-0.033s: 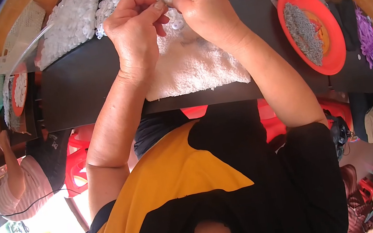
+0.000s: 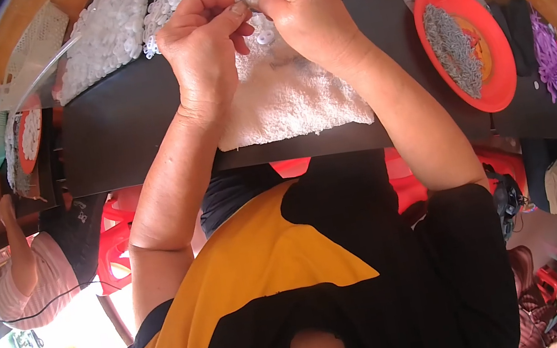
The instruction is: Manually assembling small white plastic components by fitting them together at a workbench.
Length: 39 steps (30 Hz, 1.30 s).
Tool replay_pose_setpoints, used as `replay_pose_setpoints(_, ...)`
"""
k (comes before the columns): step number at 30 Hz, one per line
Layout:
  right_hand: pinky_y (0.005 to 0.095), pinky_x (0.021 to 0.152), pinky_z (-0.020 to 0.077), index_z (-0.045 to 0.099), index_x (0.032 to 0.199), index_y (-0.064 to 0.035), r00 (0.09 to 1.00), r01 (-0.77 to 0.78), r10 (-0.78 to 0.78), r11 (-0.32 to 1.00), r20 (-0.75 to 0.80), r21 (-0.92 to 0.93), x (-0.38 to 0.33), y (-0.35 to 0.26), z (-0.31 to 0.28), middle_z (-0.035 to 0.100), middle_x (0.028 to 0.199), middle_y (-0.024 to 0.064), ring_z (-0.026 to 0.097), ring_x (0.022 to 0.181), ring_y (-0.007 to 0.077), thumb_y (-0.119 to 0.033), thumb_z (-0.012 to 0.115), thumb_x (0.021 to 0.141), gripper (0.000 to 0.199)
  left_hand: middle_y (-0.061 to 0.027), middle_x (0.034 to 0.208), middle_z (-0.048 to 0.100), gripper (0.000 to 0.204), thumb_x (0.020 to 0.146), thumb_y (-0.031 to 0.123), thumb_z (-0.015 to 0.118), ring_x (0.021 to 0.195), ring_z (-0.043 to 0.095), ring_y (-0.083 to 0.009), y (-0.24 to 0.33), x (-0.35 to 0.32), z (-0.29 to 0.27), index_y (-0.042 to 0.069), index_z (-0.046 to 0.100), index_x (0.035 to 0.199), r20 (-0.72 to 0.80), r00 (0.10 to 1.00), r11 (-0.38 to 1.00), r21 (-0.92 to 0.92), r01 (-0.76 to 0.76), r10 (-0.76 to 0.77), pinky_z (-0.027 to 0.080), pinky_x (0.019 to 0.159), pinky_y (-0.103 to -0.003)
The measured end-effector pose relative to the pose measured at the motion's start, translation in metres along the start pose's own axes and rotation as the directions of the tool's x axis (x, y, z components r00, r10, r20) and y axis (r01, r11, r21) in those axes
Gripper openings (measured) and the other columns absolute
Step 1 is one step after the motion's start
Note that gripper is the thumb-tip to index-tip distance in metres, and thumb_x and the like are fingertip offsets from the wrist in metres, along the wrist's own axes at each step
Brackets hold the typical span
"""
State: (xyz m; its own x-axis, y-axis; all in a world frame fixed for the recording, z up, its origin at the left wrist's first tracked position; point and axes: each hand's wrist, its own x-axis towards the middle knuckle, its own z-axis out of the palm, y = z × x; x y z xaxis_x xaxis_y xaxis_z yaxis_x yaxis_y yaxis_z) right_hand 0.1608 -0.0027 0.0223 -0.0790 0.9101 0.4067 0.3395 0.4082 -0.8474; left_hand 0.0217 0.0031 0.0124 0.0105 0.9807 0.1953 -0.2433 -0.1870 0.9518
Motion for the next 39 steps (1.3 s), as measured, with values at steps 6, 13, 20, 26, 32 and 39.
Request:
replay_pose_setpoints(6, 0.0269, 0.062, 0.0455, 0.063, 0.092, 0.0003, 0.997, 0.077, -0.073, 0.987, 0.03, -0.14, 0.0, 0.003, -0.01, 0.061, 0.074, 0.0062, 0.057, 0.067, 0.0143, -0.002, 0.056, 0.087, 0.009, -0.0068, 0.072, 0.063, 0.005, 0.082, -0.002, 0.064, 0.059, 0.061, -0.0104, -0.002, 0.0, 0.003, -0.004, 0.062, 0.086, 0.001, 0.997, 0.997, -0.039, 0.073, -0.073, 0.045, 0.043, -0.022)
replay_pose_setpoints(13, 0.0375, 0.068, 0.0508, 0.063, 0.091, -0.0004, 0.984, 0.173, -0.176, 0.937, 0.015, -0.303, 0.002, 0.007, -0.012, 0.068, 0.083, 0.0158, 0.065, 0.076, 0.0321, -0.001, 0.054, 0.083, 0.012, -0.0126, 0.078, 0.066, 0.01, 0.083, -0.002, 0.062, 0.062, 0.063, -0.0171, 0.005, 0.003, 0.002, -0.007, 0.062, 0.092, 0.035, 0.99, 0.99, 0.041, 0.138, -0.139, 0.046, 0.048, -0.026)
replay_pose_setpoints(20, 0.0401, 0.069, 0.0508, 0.063, 0.091, -0.0006, 0.985, 0.165, -0.174, 0.925, 0.006, -0.341, 0.0, 0.01, -0.01, 0.067, 0.081, 0.0163, 0.066, 0.078, 0.0337, -0.002, 0.054, 0.083, 0.012, -0.0106, 0.075, 0.066, 0.01, 0.084, 0.001, 0.063, 0.061, 0.063, -0.0148, 0.002, 0.008, -0.002, -0.006, 0.063, 0.091, 0.084, 0.981, 0.977, 0.144, 0.16, -0.173, 0.045, 0.047, -0.025)
replay_pose_setpoints(26, 0.0288, 0.065, 0.0477, 0.061, 0.096, 0.0008, 0.991, 0.132, -0.12, 0.934, 0.056, -0.332, -0.002, 0.009, -0.008, 0.064, 0.074, 0.0098, 0.06, 0.069, 0.0156, 0.002, 0.05, 0.087, 0.014, -0.0092, 0.074, 0.065, 0.009, 0.083, 0.002, 0.064, 0.061, 0.061, -0.0128, 0.002, 0.007, -0.002, -0.005, 0.064, 0.089, 0.068, 0.981, 0.982, 0.065, 0.178, -0.183, 0.045, 0.048, -0.024)
replay_pose_setpoints(32, 0.0326, 0.065, 0.0488, 0.059, 0.094, 0.0003, 0.976, 0.198, -0.218, 0.866, 0.011, -0.459, -0.001, 0.014, -0.007, 0.065, 0.076, 0.0135, 0.064, 0.07, 0.023, 0.003, 0.05, 0.086, 0.012, -0.0067, 0.072, 0.064, 0.009, 0.083, 0.005, 0.066, 0.06, 0.059, -0.0108, 0.008, 0.006, 0.0, -0.004, 0.065, 0.085, 0.076, 0.985, 0.968, 0.213, 0.137, -0.156, 0.044, 0.048, -0.023)
replay_pose_setpoints(39, 0.0439, 0.068, 0.0495, 0.061, 0.092, -0.0032, 0.981, 0.17, -0.194, 0.89, -0.014, -0.422, -0.003, 0.015, -0.003, 0.067, 0.083, 0.0144, 0.064, 0.078, 0.0351, -0.003, 0.054, 0.08, 0.015, -0.0069, 0.072, 0.063, 0.008, 0.084, 0.004, 0.065, 0.058, 0.059, -0.0115, 0.003, 0.008, -0.002, -0.003, 0.064, 0.085, 0.073, 0.972, 0.959, 0.192, 0.207, -0.224, 0.042, 0.044, -0.024)
